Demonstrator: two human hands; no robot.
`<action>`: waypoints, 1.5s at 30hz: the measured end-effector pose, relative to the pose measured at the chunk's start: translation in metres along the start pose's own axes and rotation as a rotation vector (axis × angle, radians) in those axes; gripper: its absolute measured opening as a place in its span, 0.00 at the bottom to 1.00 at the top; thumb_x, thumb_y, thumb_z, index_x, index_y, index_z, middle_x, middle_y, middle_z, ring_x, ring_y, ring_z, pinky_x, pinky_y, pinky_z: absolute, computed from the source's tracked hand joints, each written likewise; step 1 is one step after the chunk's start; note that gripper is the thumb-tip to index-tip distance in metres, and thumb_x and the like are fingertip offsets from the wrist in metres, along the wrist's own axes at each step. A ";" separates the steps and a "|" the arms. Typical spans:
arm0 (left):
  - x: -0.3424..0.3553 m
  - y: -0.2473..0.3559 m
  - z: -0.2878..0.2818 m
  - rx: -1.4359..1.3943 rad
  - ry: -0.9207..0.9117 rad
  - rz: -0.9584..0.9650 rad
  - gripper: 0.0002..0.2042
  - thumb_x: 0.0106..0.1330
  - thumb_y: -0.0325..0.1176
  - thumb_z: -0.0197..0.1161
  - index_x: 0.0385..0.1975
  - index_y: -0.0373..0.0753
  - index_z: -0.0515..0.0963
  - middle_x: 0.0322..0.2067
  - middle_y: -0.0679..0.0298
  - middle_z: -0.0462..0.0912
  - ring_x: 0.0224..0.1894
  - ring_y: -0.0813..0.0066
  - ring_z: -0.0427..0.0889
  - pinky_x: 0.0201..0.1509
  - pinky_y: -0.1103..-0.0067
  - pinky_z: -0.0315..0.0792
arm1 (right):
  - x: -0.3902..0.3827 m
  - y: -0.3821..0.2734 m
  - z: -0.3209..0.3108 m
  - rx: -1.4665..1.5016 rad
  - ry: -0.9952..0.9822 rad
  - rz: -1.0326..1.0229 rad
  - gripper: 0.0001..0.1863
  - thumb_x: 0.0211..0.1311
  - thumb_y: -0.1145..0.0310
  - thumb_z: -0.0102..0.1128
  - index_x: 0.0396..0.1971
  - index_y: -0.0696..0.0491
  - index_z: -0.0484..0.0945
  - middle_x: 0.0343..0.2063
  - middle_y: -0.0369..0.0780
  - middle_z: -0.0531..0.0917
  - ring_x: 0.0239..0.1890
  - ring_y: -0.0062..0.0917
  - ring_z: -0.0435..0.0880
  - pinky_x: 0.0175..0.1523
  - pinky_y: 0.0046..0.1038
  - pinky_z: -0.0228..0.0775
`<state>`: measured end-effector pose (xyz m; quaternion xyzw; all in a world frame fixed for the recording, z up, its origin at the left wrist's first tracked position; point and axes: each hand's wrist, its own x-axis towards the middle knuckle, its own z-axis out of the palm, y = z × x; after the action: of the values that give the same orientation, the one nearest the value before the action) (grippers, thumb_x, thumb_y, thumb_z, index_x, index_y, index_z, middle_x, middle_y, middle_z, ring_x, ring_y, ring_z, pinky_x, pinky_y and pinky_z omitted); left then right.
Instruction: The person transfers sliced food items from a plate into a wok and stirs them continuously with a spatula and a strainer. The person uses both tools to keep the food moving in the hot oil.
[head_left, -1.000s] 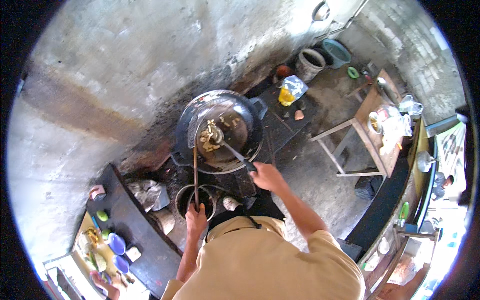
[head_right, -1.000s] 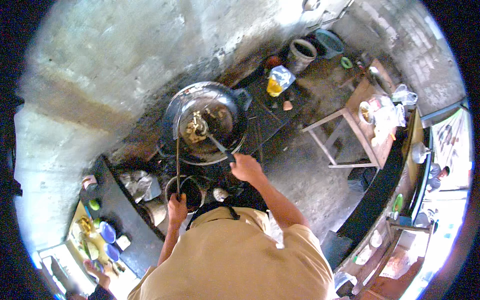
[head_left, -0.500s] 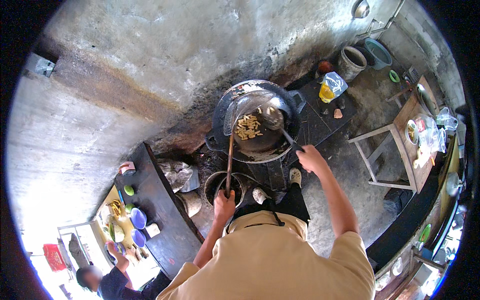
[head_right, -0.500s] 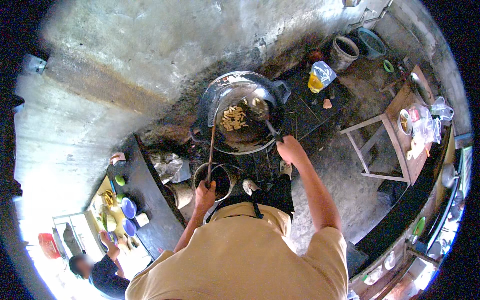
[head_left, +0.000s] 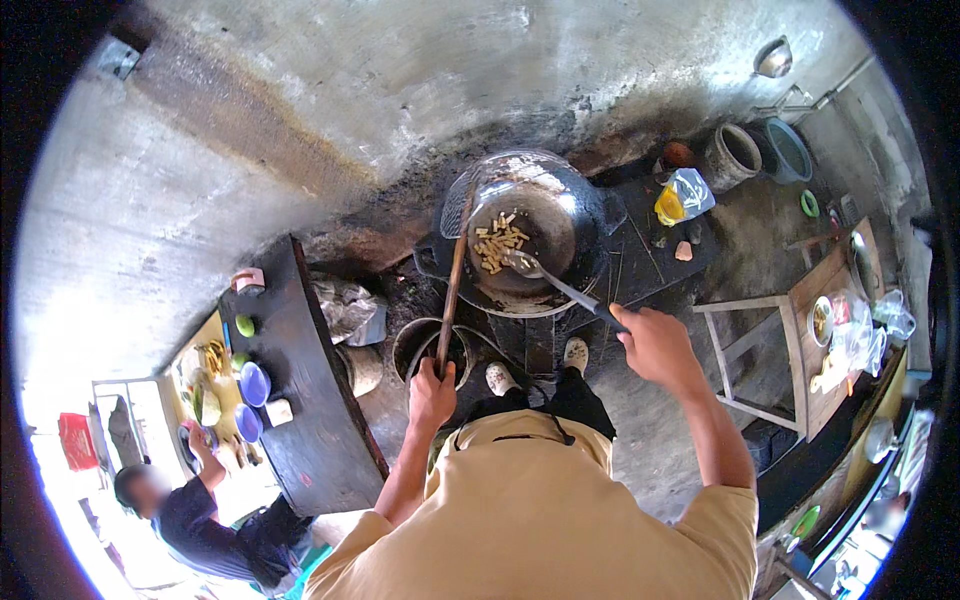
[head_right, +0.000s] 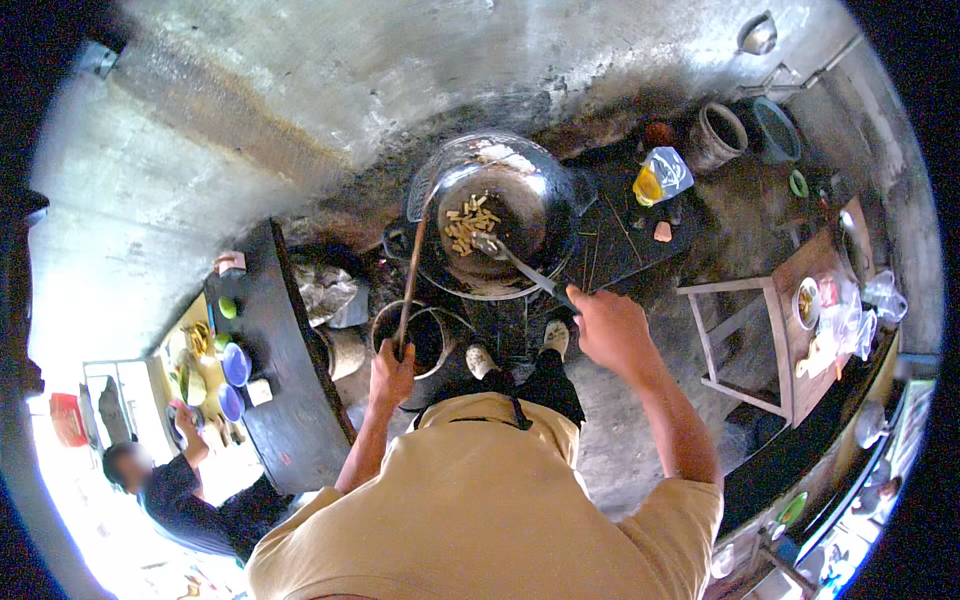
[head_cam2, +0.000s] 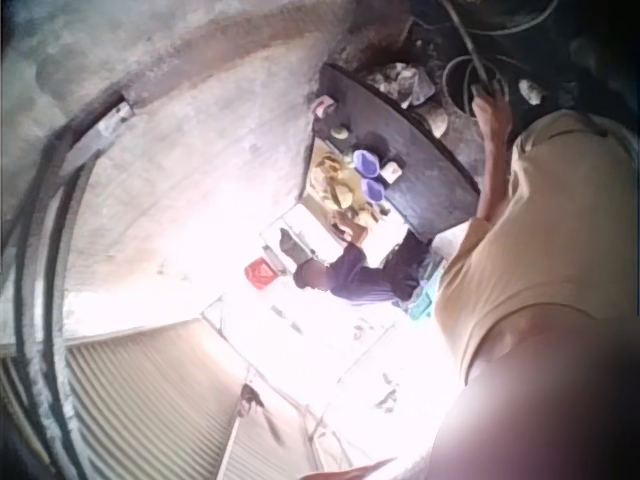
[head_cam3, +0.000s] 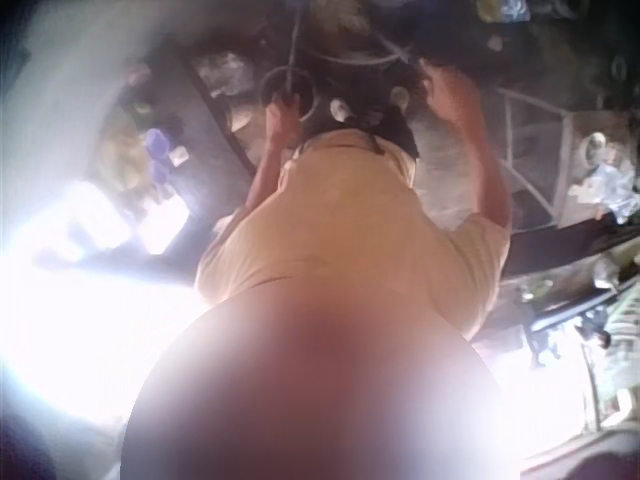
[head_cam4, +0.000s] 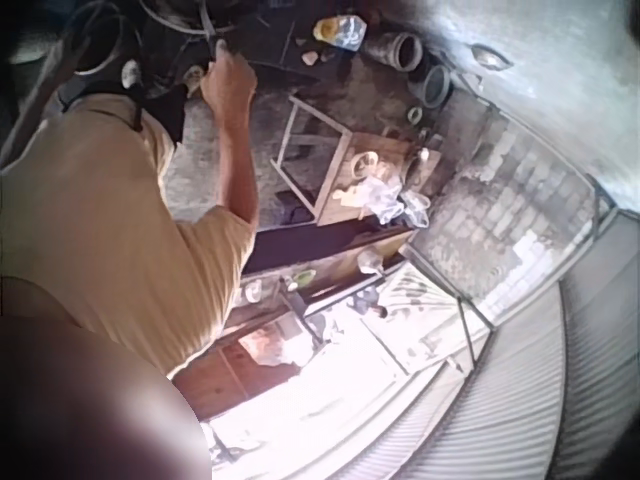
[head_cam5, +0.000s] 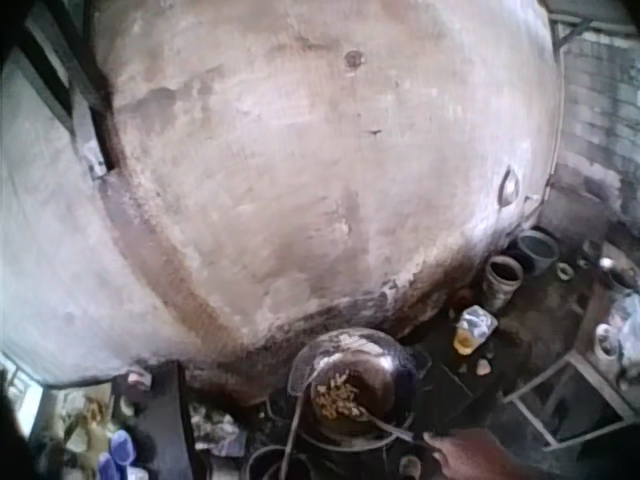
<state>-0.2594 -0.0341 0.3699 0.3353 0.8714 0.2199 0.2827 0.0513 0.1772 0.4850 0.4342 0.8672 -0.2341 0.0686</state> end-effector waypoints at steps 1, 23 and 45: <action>0.001 0.000 0.002 0.013 0.007 -0.004 0.19 0.69 0.44 0.60 0.38 0.29 0.73 0.31 0.36 0.81 0.38 0.33 0.81 0.41 0.52 0.73 | -0.007 -0.008 -0.005 -0.121 0.000 -0.043 0.24 0.59 0.69 0.61 0.57 0.55 0.76 0.37 0.51 0.84 0.34 0.47 0.86 0.41 0.45 0.79; -0.002 -0.005 0.025 0.042 0.054 0.048 0.18 0.68 0.40 0.62 0.42 0.28 0.72 0.31 0.38 0.82 0.37 0.35 0.82 0.39 0.53 0.75 | 0.097 -0.126 0.050 -0.054 0.032 0.055 0.11 0.60 0.74 0.56 0.34 0.63 0.85 0.35 0.53 0.86 0.41 0.41 0.88 0.42 0.38 0.84; 0.010 -0.016 0.035 -0.051 0.044 0.043 0.17 0.67 0.41 0.63 0.39 0.29 0.72 0.29 0.36 0.81 0.37 0.33 0.81 0.40 0.51 0.75 | 0.079 -0.107 -0.012 -0.151 -0.082 0.119 0.15 0.53 0.68 0.62 0.40 0.60 0.82 0.37 0.53 0.85 0.42 0.49 0.86 0.49 0.46 0.79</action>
<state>-0.2506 -0.0314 0.3309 0.3416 0.8643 0.2553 0.2669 -0.0804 0.1851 0.5071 0.4685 0.8515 -0.1814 0.1504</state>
